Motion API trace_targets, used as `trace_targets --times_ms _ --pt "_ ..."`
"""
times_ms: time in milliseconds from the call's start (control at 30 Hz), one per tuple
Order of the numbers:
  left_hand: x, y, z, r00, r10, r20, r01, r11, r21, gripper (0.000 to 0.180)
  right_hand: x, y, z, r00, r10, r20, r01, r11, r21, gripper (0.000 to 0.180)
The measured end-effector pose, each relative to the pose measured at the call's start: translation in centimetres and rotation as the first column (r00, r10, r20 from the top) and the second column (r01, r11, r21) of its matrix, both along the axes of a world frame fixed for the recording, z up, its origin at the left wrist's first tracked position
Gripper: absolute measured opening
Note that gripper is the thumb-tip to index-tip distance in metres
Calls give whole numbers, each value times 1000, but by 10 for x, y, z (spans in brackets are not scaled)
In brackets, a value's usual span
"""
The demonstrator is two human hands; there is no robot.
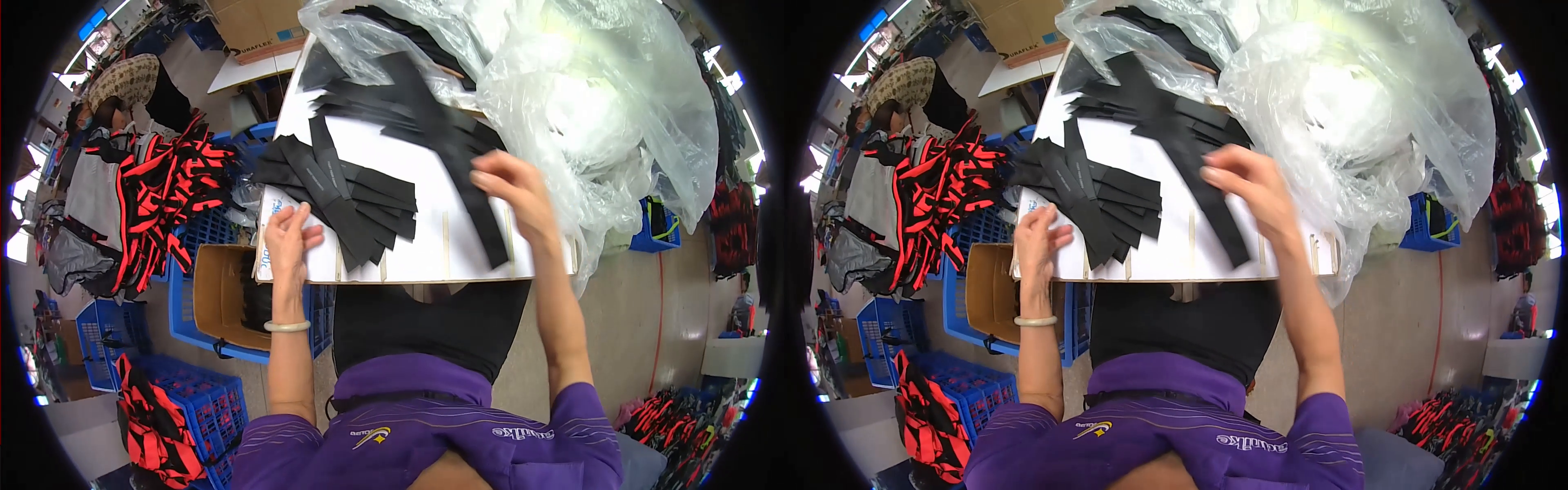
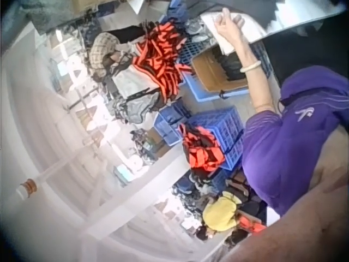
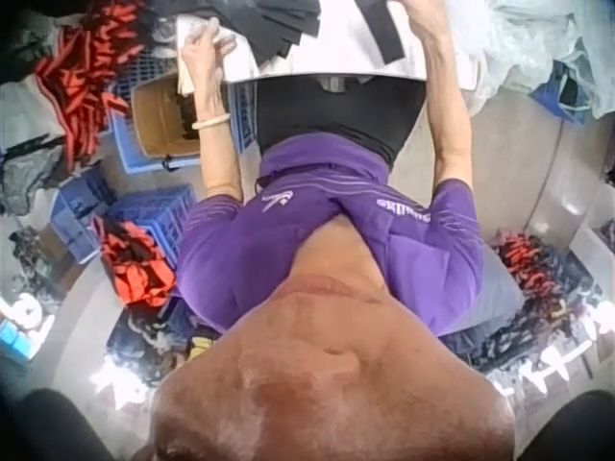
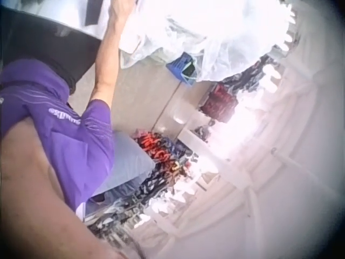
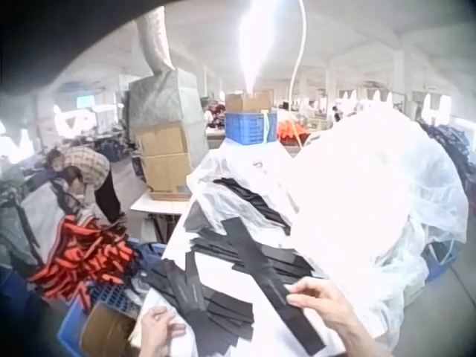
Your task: Assembling black straps by applying adhesive strips and stacking them on a table.
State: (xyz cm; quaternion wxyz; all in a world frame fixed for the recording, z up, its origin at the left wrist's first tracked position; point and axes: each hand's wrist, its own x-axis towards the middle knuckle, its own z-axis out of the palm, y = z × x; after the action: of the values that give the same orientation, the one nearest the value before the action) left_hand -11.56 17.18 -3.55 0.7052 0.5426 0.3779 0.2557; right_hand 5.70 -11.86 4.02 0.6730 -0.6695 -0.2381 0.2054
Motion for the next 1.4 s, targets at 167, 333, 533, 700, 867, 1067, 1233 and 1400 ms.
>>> trace_targets --times_ms 167,333,533,700,867,1067,1233,1400 --pt "22 -2 -9 998 -58 14 59 991 -121 55 68 141 -85 960 105 259 -21 951 -309 12" --pt "13 -1 -5 999 -29 -29 27 996 -86 39 17 183 -90 923 149 355 27 896 -444 25" --pt "15 2 -9 981 4 195 45 968 -248 36 -25 183 -85 955 166 248 -35 887 -460 26" --pt "13 7 -7 942 -15 336 198 832 -519 34 -37 172 -83 996 64 -54 -76 959 -274 31" --pt "18 4 1 923 -46 383 303 701 -645 34 -39 165 -77 969 54 -240 -95 982 -163 29" --pt "14 -7 -11 891 -123 437 378 734 -564 40 -39 146 -78 841 158 -518 -176 984 14 21" --pt "-4 -34 -7 774 -190 605 553 668 -498 51 -69 116 -49 925 113 -364 -84 992 95 32" --pt "-16 -72 -3 691 -229 685 638 638 -431 67 -92 72 -35 999 27 -23 -28 1000 -12 38"
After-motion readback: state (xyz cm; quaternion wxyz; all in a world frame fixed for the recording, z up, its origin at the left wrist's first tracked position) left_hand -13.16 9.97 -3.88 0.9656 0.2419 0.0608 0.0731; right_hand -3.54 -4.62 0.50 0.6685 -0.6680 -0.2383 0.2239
